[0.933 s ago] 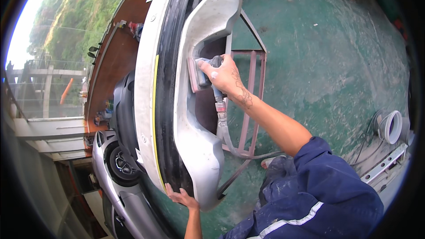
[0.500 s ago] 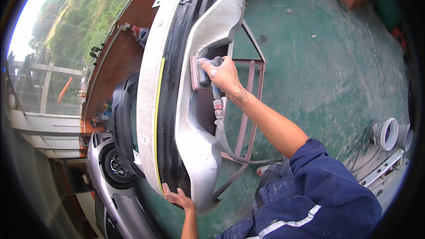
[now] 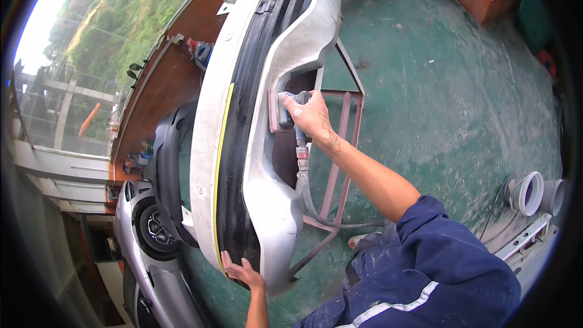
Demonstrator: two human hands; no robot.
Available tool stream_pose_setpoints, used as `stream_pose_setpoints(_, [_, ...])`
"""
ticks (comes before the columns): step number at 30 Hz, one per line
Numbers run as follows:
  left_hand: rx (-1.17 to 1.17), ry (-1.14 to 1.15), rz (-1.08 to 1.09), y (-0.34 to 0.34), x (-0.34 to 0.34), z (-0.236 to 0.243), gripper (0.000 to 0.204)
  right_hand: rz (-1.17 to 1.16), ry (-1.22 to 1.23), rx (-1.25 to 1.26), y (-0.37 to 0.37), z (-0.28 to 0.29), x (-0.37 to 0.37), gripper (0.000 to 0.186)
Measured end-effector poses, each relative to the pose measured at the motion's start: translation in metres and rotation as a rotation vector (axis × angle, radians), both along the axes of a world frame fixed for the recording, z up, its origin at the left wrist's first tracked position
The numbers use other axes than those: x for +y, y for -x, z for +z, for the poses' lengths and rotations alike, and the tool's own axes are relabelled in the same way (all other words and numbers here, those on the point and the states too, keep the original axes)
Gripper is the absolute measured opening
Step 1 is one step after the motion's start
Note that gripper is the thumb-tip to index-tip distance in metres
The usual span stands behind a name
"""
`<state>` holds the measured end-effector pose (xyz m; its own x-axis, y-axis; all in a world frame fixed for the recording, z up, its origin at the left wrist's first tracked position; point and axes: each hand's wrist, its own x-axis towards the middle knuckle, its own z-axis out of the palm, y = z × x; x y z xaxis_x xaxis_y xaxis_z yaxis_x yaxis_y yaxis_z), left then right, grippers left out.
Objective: The person uses an electric sander to smooth the surface of a white car hood and then a white car bumper. They move the sander across the surfaces in various directions to prepare the parts.
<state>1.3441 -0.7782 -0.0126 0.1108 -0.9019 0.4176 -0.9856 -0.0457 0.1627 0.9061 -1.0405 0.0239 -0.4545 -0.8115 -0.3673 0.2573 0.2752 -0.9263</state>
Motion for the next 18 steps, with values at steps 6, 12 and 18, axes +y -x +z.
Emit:
stream_pose_setpoints(6, [0.000,0.004,-0.009,-0.001,-0.002,0.002,0.067,-0.008,-0.005,-0.019,-0.004,-0.005,0.001,0.090])
stream_pose_setpoints(12, [0.007,0.025,-0.004,0.001,-0.002,0.001,0.067,-0.083,-0.004,0.003,-0.008,-0.009,-0.002,0.084])
stream_pose_setpoints(18, [-0.072,-0.007,-0.013,0.009,-0.034,0.039,0.058,0.170,0.083,-0.065,-0.035,-0.044,0.055,0.067])
